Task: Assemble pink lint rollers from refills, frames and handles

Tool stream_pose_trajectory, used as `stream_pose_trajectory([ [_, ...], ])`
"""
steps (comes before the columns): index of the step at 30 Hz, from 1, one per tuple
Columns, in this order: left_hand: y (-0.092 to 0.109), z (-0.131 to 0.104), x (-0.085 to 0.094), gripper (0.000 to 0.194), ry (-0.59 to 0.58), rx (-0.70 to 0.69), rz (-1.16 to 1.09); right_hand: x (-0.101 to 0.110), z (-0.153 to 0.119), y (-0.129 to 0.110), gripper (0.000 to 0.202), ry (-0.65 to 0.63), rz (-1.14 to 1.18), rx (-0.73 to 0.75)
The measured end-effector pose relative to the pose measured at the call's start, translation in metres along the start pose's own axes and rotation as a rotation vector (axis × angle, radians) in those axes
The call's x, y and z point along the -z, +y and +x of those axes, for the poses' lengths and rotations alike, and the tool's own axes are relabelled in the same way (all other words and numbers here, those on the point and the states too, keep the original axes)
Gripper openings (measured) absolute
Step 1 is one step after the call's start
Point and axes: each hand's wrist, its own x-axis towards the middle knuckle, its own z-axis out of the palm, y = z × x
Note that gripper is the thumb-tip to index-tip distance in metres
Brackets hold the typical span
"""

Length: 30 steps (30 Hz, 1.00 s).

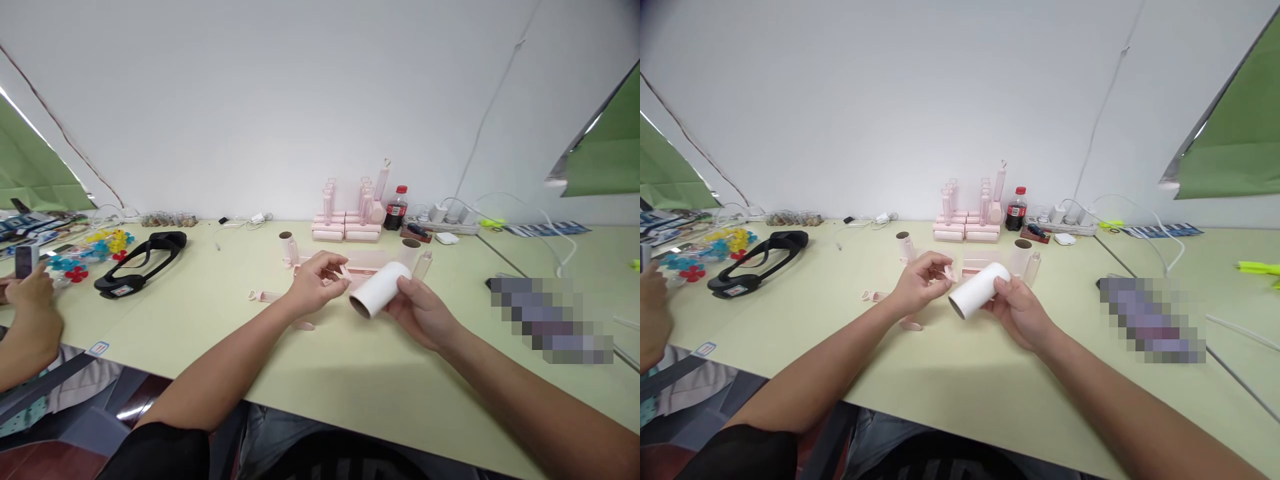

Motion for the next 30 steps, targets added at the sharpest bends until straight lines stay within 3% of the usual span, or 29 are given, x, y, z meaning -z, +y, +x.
stream_pose_trajectory([
  [5, 0.006, -0.005, -0.008, 0.033, -0.167, -0.188, 0.107, -0.009, -0.006, 0.004, 0.045, -0.139, 0.051, -0.119],
  [8, 0.007, -0.006, -0.012, 0.034, -0.224, -0.244, 0.164, -0.007, -0.004, 0.007, 0.04, -0.119, 0.014, -0.118],
  [11, 0.007, -0.007, -0.01, 0.039, -0.26, -0.218, 0.223, -0.003, -0.001, 0.007, 0.039, -0.07, -0.067, -0.105],
  [14, 0.008, -0.006, -0.004, 0.063, -0.322, -0.209, 0.299, -0.001, 0.002, 0.005, 0.038, -0.04, -0.156, -0.075],
  [16, 0.008, -0.005, -0.001, 0.082, -0.368, -0.285, 0.345, -0.001, 0.003, 0.002, 0.037, -0.011, -0.183, -0.058],
  [18, 0.007, -0.005, -0.001, 0.084, -0.381, -0.379, 0.376, -0.001, 0.004, 0.001, 0.034, 0.046, -0.162, -0.065],
  [22, 0.004, -0.006, -0.008, 0.053, -0.297, -0.446, 0.412, 0.0, 0.005, -0.002, 0.034, 0.142, -0.111, -0.118],
  [24, 0.004, -0.007, -0.008, 0.048, -0.201, -0.449, 0.387, 0.002, 0.006, -0.006, 0.038, 0.209, -0.185, -0.093],
  [27, 0.006, -0.007, -0.003, 0.047, -0.021, -0.391, 0.334, 0.005, 0.004, -0.015, 0.03, 0.263, -0.57, 0.019],
  [30, 0.005, -0.006, 0.005, 0.043, 0.137, -0.257, 0.288, 0.005, -0.001, -0.018, 0.017, 0.073, -1.042, 0.165],
])
